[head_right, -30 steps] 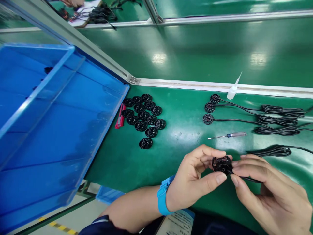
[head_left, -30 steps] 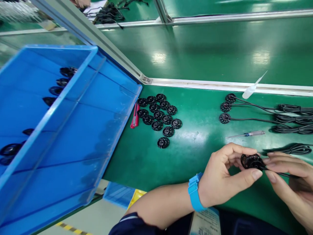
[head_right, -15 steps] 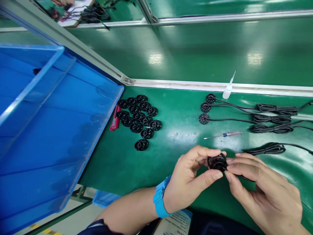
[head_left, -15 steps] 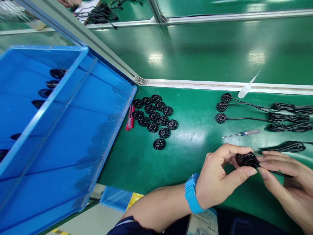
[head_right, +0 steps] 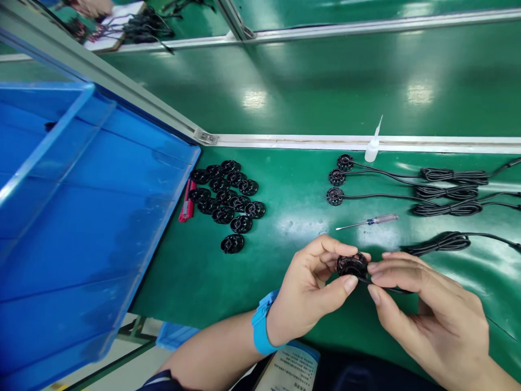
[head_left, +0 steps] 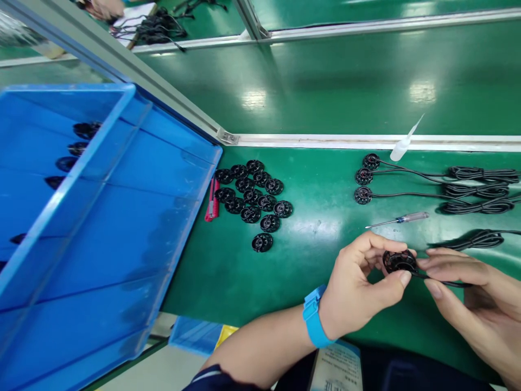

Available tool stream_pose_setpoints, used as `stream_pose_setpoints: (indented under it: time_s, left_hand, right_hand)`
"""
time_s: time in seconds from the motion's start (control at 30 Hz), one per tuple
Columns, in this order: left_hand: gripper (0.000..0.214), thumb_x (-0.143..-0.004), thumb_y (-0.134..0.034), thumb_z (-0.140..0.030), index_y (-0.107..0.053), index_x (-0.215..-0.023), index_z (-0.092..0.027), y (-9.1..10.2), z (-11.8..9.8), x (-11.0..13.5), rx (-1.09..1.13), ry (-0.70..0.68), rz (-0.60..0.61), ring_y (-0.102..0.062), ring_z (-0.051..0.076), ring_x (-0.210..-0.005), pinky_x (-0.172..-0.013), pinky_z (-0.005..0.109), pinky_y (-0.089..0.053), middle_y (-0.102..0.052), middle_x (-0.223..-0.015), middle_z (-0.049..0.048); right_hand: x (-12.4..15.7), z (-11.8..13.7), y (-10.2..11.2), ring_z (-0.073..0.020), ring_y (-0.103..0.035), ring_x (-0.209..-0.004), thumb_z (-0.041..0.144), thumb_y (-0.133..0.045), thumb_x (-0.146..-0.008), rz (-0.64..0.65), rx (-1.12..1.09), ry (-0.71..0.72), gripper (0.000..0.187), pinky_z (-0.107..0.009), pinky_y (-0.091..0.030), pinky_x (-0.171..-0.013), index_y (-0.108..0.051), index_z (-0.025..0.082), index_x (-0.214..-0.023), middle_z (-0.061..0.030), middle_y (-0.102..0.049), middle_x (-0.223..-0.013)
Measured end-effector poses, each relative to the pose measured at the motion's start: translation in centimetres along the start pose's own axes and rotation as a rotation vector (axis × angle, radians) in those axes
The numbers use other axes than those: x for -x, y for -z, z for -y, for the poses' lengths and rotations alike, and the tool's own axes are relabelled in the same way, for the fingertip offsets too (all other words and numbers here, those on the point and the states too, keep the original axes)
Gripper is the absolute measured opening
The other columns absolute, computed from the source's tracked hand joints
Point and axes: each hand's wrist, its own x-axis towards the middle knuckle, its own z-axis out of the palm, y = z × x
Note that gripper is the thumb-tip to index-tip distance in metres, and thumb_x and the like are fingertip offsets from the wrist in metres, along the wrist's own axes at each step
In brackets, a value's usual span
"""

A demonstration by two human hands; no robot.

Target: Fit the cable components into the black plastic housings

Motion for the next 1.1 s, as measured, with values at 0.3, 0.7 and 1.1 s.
stream_pose_setpoints:
  time_s: [0.3,0.7,1.1]
  left_hand:
    - [0.036,-0.074,-0.089,-0.010,-0.068,-0.102,-0.018,0.34,0.21,-0.36,0.138,0.076,0.041,-0.081,0.019,-0.101,-0.091,0.028,-0.059,-0.085,-0.115,0.0120]
    - [0.029,-0.070,-0.074,-0.003,-0.062,-0.091,-0.020,-0.19,-0.13,-0.48,0.064,0.029,-0.035,-0.080,0.017,-0.087,-0.084,0.028,-0.060,-0.085,-0.093,0.0053]
    - [0.028,-0.075,-0.085,-0.016,-0.064,-0.093,-0.019,0.43,0.26,-0.48,0.180,0.159,0.017,-0.079,0.018,-0.084,-0.081,0.029,-0.060,-0.083,-0.091,0.0067]
  right_hand:
    - [-0.39,0.08,0.05,-0.0145,-0.080,-0.098,0.016,-0.075,-0.096,-0.008,-0.026,0.016,0.009,-0.021,-0.062,-0.100,-0.073,0.023,-0.100,0.0020,-0.081,-0.098]
    - [-0.51,0.31,-0.52,-0.0130,-0.080,-0.091,0.015,-0.074,-0.095,0.030,0.026,0.066,0.010,-0.019,-0.065,-0.084,-0.072,0.024,-0.099,0.0012,-0.080,-0.097]
    - [-0.77,0.47,-0.60,-0.0148,-0.080,-0.087,0.018,-0.075,-0.095,0.014,-0.029,0.039,0.007,-0.023,-0.067,-0.083,-0.071,0.024,-0.097,0.0008,-0.080,-0.094]
